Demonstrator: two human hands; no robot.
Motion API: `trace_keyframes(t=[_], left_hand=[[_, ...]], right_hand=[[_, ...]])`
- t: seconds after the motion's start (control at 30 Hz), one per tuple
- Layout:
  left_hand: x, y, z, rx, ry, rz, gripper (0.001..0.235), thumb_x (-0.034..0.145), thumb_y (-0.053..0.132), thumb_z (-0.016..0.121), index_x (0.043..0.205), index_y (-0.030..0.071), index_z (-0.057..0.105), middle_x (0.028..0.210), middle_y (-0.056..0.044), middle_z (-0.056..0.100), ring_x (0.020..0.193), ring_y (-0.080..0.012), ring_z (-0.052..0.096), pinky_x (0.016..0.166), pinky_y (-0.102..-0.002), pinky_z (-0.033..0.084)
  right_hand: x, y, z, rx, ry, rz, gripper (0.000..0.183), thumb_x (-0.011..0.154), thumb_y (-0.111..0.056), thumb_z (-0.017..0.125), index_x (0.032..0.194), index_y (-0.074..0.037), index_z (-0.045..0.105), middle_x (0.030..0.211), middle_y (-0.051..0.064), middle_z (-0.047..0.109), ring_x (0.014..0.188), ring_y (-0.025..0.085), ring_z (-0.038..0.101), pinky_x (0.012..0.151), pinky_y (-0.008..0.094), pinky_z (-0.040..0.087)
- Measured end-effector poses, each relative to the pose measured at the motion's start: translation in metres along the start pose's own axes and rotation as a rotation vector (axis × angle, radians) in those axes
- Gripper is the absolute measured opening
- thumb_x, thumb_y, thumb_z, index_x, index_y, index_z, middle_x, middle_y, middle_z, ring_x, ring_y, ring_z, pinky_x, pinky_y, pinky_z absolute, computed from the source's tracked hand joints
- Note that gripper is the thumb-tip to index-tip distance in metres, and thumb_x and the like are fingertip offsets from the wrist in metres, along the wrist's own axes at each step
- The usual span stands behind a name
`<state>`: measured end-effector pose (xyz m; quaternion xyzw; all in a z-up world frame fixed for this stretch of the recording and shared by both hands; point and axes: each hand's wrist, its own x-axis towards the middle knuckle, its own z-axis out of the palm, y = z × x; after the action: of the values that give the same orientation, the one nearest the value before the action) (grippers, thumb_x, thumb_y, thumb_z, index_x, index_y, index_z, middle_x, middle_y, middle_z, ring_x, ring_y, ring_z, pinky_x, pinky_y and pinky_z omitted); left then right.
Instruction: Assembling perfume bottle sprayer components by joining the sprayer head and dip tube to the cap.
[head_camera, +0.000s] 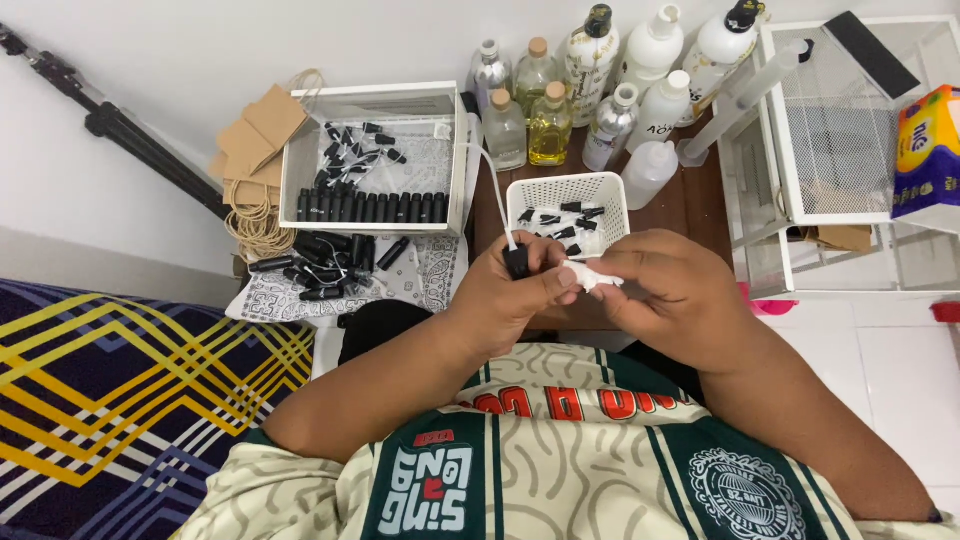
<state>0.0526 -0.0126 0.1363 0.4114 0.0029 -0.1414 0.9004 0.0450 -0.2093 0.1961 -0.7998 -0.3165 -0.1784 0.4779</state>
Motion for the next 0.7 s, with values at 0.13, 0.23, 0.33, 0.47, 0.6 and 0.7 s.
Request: trace_keyframes(t=[0.13,0.23,0.33,0.47,0.6,0.7], left_hand=[[-0.001,-0.003,-0.004,0.079,-0.054,0.054,0.038,0.081,-0.006,0.083,0.082,0.007,0.047,0.093,-0.016,0.065,0.073,-0.0195,0.071,0.060,-0.031,0.066],[0.001,-0.006,-0.009,0.189,-0.120,0.094,0.039,0.080,-0.004,0.084,0.077,0.007,0.047,0.096,-0.014,0.065,0.081,-0.0152,0.067,0.063,-0.030,0.064],[-0.003,-0.002,-0.002,0.305,-0.146,0.156,0.036,0.082,0.002,0.086,0.073,0.006,0.051,0.099,-0.015,0.069,0.084,-0.0109,0.064,0.064,-0.029,0.060],[-0.009,0.009,0.008,0.309,-0.174,0.159,0.033,0.087,0.004,0.081,0.075,0.006,0.050,0.102,-0.016,0.068,0.083,-0.0122,0.064,0.069,-0.028,0.059],[-0.009,-0.005,0.004,0.138,-0.119,0.080,0.023,0.099,0.016,0.072,0.089,0.004,0.055,0.102,-0.012,0.065,0.088,-0.0152,0.064,0.082,-0.036,0.061],[-0.014,0.010,0.014,0.145,-0.110,0.063,0.026,0.097,0.007,0.070,0.084,0.007,0.048,0.092,-0.012,0.067,0.075,-0.0149,0.069,0.070,-0.028,0.063]], right_hand=[[-0.004,-0.002,-0.003,0.002,0.011,0.026,0.011,0.085,-0.004,0.077,0.095,-0.002,0.079,0.093,0.014,0.075,0.082,0.031,0.074,0.074,0.039,0.059],[-0.007,-0.002,-0.003,0.083,0.025,0.069,0.005,0.084,-0.002,0.079,0.088,0.000,0.078,0.087,0.016,0.075,0.076,0.029,0.074,0.066,0.039,0.058],[-0.011,0.000,0.000,0.145,0.040,0.080,0.006,0.080,-0.003,0.082,0.083,0.000,0.077,0.085,0.015,0.075,0.073,0.026,0.073,0.064,0.035,0.058],[-0.010,-0.003,0.004,0.074,0.095,-0.023,0.005,0.081,-0.002,0.082,0.084,-0.001,0.078,0.090,0.014,0.075,0.077,0.027,0.073,0.065,0.036,0.058],[-0.005,-0.007,0.006,-0.036,0.138,-0.177,0.005,0.085,0.000,0.079,0.090,0.000,0.080,0.096,0.018,0.075,0.083,0.034,0.072,0.070,0.040,0.058],[-0.008,-0.004,0.006,-0.153,0.101,-0.225,0.007,0.083,-0.001,0.082,0.089,0.002,0.079,0.093,0.019,0.075,0.079,0.037,0.071,0.069,0.043,0.058]])
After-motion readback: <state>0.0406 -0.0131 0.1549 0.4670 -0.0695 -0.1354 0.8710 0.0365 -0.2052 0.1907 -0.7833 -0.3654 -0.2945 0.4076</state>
